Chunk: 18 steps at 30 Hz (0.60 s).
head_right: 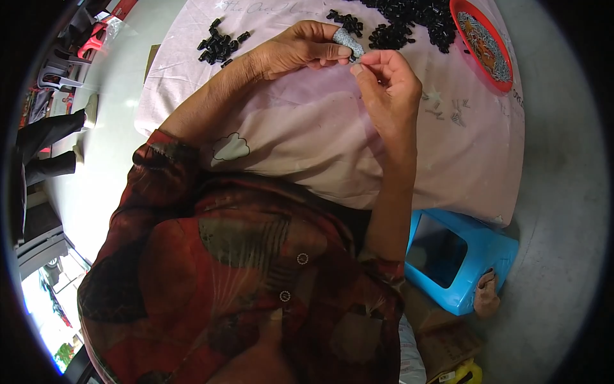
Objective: The person repeatedly assembles small plastic components by inserting pins into them by hand and placing the assembled pieces onto the table.
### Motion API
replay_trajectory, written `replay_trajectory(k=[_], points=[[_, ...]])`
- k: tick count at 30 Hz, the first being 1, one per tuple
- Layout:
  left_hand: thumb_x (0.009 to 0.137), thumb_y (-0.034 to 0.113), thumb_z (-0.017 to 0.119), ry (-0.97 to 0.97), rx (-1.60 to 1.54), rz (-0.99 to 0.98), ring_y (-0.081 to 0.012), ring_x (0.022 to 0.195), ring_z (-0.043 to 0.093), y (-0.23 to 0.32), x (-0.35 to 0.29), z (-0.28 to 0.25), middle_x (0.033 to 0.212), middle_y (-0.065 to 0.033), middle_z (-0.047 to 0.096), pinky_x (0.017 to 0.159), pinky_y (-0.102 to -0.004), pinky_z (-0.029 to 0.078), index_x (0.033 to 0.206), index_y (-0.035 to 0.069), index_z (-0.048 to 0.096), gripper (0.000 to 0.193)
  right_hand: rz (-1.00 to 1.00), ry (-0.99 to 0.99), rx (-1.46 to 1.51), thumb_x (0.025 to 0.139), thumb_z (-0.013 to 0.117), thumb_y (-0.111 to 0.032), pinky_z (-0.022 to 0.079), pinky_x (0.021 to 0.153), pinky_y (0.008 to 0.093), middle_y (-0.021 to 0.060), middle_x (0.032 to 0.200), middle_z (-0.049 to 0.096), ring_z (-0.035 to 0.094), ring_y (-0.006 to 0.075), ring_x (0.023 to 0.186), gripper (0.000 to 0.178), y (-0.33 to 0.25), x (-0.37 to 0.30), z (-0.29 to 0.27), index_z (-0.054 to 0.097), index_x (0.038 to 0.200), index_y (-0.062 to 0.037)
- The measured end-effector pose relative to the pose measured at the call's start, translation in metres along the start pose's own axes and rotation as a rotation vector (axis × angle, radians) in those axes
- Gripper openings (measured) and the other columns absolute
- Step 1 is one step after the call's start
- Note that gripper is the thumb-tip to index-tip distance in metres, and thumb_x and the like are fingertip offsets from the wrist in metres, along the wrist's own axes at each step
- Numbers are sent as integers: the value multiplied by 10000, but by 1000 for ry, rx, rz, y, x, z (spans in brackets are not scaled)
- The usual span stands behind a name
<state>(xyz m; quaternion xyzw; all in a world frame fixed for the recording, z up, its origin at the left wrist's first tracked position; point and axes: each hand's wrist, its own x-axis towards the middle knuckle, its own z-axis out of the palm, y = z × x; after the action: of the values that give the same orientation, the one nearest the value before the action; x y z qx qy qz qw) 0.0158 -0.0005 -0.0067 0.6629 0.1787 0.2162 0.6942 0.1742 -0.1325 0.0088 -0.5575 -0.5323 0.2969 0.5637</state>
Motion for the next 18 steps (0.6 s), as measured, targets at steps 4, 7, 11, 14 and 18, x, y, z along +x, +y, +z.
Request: replay_trajectory(k=[4,7,11,14,18], points=[[900,202,715,-4,11,38,-29,635,491,-1,1,-1,699,46,597,560,-198,381,890,67,722,135,36,-23,6,885,697,-67,407,568,177,-1,840,634,510,22,672,169,0,2,-1,571,992,-35],[895,157,711,-26,0,94,-32,642,506,-2,1,0,715,41,613,570,-200,391,918,59,728,102,72,-47,48,881,698,-63,406,557,175,1,835,632,512,19,668,183,-2,2,-2,554,991,-42],[884,99,704,-66,-31,149,-33,642,513,-6,5,2,708,37,616,573,-203,396,946,48,732,85,135,-77,106,891,677,-52,408,553,172,-1,833,630,517,20,658,184,-1,3,-4,546,1019,-41],[897,105,700,-50,-33,113,-30,676,499,-5,5,2,781,37,641,610,-199,394,969,38,715,99,142,-27,33,900,660,-47,410,550,168,2,832,633,517,19,651,196,-14,5,3,543,1056,-33],[920,145,685,55,192,66,-65,685,540,2,11,5,770,15,654,624,-234,435,951,15,707,135,-116,-15,-454,903,583,-11,446,607,224,0,833,639,525,67,658,297,-5,1,-3,586,1200,-1]])
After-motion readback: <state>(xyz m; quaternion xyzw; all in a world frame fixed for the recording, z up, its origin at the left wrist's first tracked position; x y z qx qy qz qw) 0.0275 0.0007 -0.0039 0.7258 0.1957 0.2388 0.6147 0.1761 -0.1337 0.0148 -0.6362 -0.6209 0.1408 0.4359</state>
